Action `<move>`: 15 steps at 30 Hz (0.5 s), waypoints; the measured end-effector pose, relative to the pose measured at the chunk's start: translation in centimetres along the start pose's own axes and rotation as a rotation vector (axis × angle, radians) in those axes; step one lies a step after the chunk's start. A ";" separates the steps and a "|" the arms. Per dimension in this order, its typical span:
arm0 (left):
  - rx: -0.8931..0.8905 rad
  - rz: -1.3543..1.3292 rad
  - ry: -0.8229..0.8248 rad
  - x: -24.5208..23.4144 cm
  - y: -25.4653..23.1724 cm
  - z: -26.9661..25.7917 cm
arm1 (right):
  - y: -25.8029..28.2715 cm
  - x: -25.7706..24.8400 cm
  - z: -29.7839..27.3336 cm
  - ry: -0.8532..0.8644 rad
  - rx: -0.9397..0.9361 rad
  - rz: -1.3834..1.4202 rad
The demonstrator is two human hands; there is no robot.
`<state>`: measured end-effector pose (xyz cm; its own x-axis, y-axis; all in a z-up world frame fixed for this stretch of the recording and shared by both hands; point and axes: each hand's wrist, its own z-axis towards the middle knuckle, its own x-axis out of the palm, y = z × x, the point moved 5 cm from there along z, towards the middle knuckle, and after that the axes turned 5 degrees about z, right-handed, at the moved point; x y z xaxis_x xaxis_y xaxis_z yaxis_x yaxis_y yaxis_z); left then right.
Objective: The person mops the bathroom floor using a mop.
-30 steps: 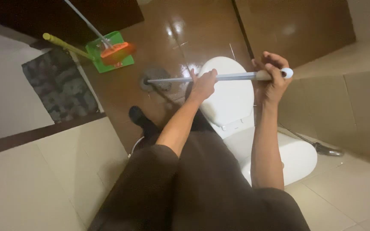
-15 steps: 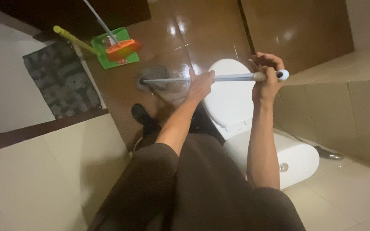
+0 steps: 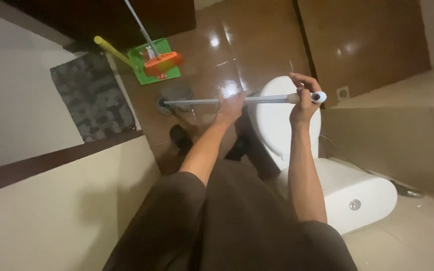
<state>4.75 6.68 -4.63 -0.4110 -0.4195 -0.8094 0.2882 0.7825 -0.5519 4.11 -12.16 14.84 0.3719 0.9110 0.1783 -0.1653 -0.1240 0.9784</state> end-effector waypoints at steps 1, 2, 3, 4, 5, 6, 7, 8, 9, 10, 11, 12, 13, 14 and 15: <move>-0.021 0.050 0.024 0.8 0.8 -0.1 | -0.4 0.1 -0.2 -0.036 0.002 -0.024; -0.042 0.103 0.047 1.5 1.6 0.0 | -0.9 0.4 -0.4 -0.073 0.002 -0.046; -0.064 0.156 0.069 2.2 2.5 0.1 | -1.4 0.7 -0.6 -0.109 0.002 -0.067; -0.050 0.160 0.080 2.7 3.2 0.2 | -1.8 1.2 -0.7 -0.133 -0.045 -0.011; -0.036 0.164 0.091 3.0 3.9 0.3 | -2.1 1.8 -0.6 -0.156 -0.092 0.046; -0.022 0.169 0.101 3.0 4.5 0.3 | -2.4 2.4 -0.6 -0.179 -0.141 0.103; -0.019 0.126 0.063 2.5 4.9 0.2 | -2.7 2.9 -0.6 -0.201 -0.144 0.135; -0.018 0.080 0.027 2.0 5.1 -0.1 | -2.9 3.4 -0.7 -0.223 -0.144 0.164; -0.017 0.033 -0.008 1.2 5.2 -0.5 | -3.1 3.8 -0.8 -0.245 -0.144 0.193; -0.005 0.021 0.001 0.5 5.2 -0.9 | -3.2 4.4 -0.9 -0.235 -0.134 0.250; 0.008 0.008 0.009 -0.2 5.3 -1.4 | -3.2 4.9 -1.1 -0.226 -0.125 0.308; 0.023 -0.002 0.014 -1.0 5.3 -1.4 | -3.1 5.5 -1.0 -0.215 -0.120 0.368; 0.005 -0.047 0.008 -1.7 5.4 -1.3 | -3.0 6.1 -1.0 -0.184 -0.076 0.393; -0.016 -0.093 0.008 -2.2 5.3 -1.4 | -2.8 6.5 -1.3 -0.156 -0.028 0.416; -0.036 -0.140 0.007 -2.6 5.3 -1.5 | -2.5 6.9 -1.5 -0.129 0.020 0.440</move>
<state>6.06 12.61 -5.21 -0.4509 -0.5224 -0.7237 0.1965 0.7328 -0.6514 5.77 -4.98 13.45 0.3812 0.7139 0.5873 -0.3154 -0.4968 0.8085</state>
